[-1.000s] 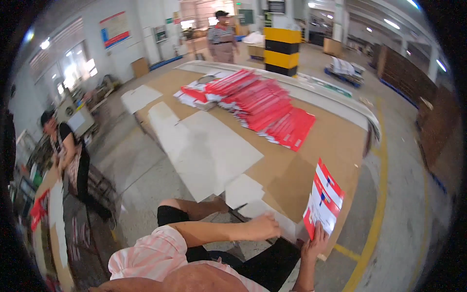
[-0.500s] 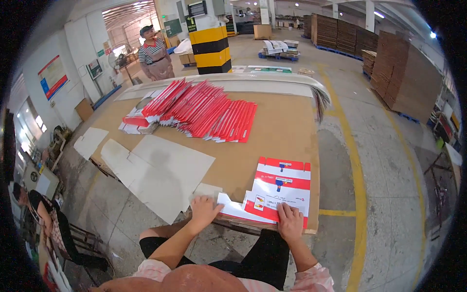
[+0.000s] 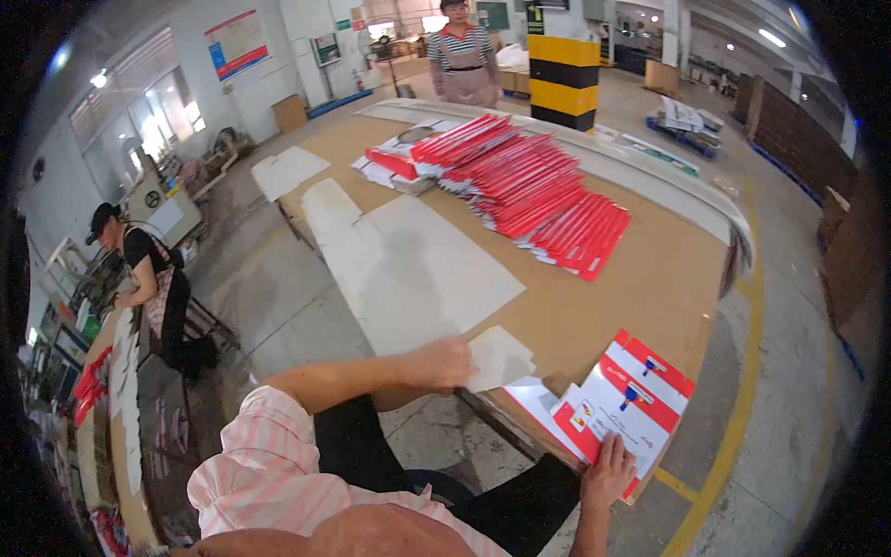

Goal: Folding and assembling paper or cardboard packets at a workbench in a factory setting.

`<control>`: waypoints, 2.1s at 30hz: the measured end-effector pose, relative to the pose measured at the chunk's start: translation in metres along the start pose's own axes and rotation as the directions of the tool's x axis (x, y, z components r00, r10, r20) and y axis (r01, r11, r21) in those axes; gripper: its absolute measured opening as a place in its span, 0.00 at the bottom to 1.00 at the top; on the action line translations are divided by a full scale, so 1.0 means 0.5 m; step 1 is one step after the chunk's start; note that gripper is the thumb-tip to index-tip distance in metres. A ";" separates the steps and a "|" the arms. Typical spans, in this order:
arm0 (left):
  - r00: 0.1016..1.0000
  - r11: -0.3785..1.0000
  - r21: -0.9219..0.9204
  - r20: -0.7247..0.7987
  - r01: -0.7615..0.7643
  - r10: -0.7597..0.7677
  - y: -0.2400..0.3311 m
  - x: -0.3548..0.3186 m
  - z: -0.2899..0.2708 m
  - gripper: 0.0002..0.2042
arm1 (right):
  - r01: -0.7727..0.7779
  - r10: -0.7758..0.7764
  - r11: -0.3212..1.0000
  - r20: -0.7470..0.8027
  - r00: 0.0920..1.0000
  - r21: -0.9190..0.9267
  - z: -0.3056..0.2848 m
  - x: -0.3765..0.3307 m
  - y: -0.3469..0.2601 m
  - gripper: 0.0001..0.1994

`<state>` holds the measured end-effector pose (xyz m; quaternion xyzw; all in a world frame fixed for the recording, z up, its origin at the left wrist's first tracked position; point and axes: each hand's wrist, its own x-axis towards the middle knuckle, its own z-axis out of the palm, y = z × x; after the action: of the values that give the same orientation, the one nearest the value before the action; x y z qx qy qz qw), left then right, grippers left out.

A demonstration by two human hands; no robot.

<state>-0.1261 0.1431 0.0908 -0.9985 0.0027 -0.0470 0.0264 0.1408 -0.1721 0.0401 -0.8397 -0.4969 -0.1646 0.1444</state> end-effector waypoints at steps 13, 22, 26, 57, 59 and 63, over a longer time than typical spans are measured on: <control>0.725 0.694 -0.268 0.026 0.668 -0.688 0.009 0.075 0.039 0.10 | -0.042 0.045 0.998 -0.063 0.997 0.045 0.010 0.046 -0.005 0.28; 0.306 0.090 -0.914 0.039 0.396 -0.951 0.090 0.092 0.072 0.09 | -0.072 0.077 0.976 -0.020 0.997 0.207 -0.030 0.028 -0.001 0.26; 0.760 0.751 -0.639 -0.401 0.168 -0.511 0.152 0.140 0.029 0.12 | 0.055 -0.072 0.992 0.157 0.985 0.110 -0.073 0.043 -0.002 0.24; 0.996 0.771 -0.635 -0.026 0.053 -0.090 0.231 0.163 -0.010 0.18 | -0.578 0.372 -0.294 0.648 0.664 0.761 -0.068 -0.050 -0.118 0.17; 0.938 0.799 -0.599 -0.241 0.057 -0.248 0.169 0.103 -0.036 0.20 | -0.703 0.253 -0.065 0.693 0.675 0.708 -0.122 0.029 -0.011 0.18; 0.857 0.844 -0.255 -0.092 0.472 -0.507 0.015 -0.037 -0.021 0.28 | -0.615 0.335 0.383 0.516 0.788 0.689 -0.093 0.216 0.203 0.19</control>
<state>-0.1456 0.1355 0.0991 -0.9557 -0.2452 -0.1293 -0.0993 0.2730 -0.1529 0.1196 -0.7874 -0.2624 0.2665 0.4901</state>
